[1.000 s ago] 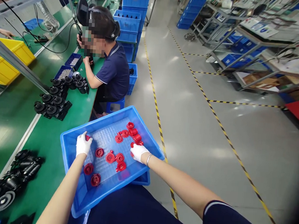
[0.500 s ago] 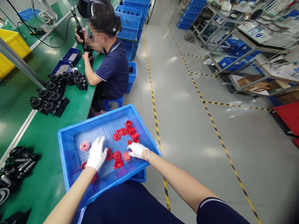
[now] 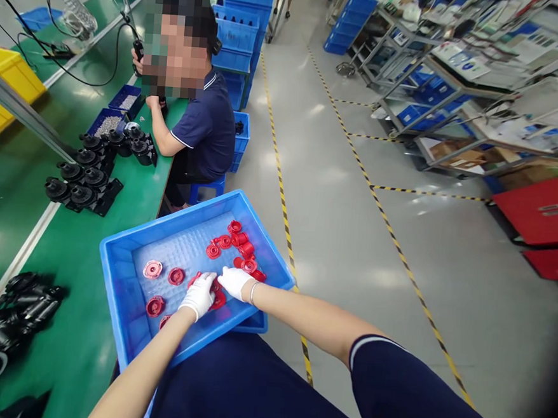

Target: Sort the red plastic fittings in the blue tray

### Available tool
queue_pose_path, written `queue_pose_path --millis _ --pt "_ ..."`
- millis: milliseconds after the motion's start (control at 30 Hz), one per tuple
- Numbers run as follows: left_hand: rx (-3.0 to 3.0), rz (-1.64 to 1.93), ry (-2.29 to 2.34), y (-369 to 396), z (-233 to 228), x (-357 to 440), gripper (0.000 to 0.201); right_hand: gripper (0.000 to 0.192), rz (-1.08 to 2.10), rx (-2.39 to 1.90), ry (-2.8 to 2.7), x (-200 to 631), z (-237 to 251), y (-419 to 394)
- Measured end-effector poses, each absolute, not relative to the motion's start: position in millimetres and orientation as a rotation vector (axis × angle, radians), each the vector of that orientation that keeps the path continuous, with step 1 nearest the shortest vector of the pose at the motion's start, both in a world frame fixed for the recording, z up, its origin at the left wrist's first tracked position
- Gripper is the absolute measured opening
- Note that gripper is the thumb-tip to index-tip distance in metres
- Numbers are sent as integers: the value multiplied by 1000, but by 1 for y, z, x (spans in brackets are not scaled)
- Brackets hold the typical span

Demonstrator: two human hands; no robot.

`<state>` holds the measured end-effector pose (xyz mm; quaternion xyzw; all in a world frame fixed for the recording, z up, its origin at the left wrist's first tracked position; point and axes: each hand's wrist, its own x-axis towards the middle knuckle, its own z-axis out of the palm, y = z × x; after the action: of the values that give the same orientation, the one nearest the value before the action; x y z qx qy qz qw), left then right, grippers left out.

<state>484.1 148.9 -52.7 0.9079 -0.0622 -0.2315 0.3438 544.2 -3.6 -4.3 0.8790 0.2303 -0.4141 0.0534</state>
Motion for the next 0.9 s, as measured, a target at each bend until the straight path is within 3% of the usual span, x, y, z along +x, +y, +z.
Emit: queue_pose_path --millis 267,433,667,900 --pt "2275 -534 -58 142 -55 486 70 58 -1316 2924 573 571 -1 -12" --pt "2218 -354 -77 139 -42 489 81 55 -1628 3115 570 566 30 -12" --pt "2101 -305 -136 153 -24 488 51 58 -2056 3373 417 553 56 -18" --pt "2181 -133 66 196 -33 513 48 74 -2555 3700 -73 555 65 -33"
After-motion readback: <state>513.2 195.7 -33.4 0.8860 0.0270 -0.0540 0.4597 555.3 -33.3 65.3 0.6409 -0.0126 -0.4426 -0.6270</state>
